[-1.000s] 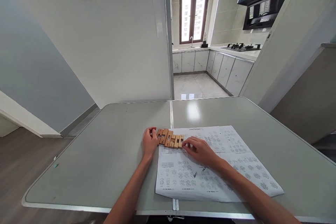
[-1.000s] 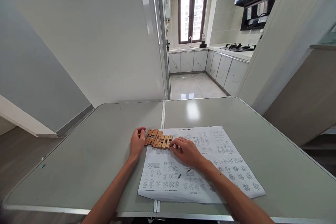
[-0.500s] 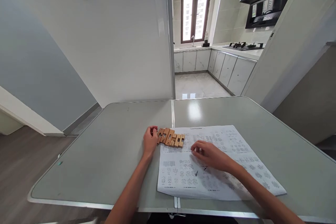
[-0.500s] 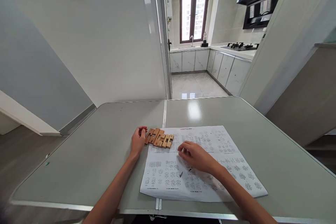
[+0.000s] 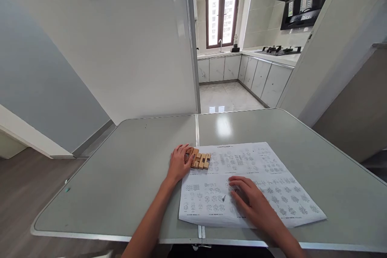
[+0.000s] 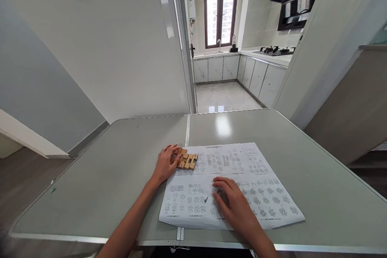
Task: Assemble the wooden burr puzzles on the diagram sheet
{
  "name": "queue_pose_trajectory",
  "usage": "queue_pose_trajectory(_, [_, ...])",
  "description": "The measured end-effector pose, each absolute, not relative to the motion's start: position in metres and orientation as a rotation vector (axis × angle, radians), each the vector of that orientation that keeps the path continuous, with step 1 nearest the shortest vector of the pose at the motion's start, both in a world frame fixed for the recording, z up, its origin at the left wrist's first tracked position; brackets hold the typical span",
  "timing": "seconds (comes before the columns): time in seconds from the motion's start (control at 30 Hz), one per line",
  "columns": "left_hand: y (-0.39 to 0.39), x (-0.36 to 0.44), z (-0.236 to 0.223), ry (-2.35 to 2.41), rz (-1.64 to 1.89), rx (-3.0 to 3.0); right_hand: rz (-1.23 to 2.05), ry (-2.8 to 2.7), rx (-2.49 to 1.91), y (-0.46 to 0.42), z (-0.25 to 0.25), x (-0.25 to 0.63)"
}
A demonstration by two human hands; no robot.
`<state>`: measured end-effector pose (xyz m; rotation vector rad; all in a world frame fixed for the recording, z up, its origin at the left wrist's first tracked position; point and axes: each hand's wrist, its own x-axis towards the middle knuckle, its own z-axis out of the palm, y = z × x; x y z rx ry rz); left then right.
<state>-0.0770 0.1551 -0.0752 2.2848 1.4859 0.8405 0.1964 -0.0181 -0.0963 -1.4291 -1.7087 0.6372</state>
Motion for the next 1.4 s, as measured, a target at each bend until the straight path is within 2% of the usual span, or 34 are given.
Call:
queue_pose_trajectory(0.43, [0.1592, -0.0798, -0.0774, 1.518, 0.927, 2.161, 0.518, -1.744, -1.436, -0.0195, -0.0968, 0.1909])
queue_pose_trajectory(1.4, [0.1542, -0.079, -0.0687, 1.56, 1.099, 1.975, 0.531, -1.755, -1.413, -0.0219, -0.095, 0.1915])
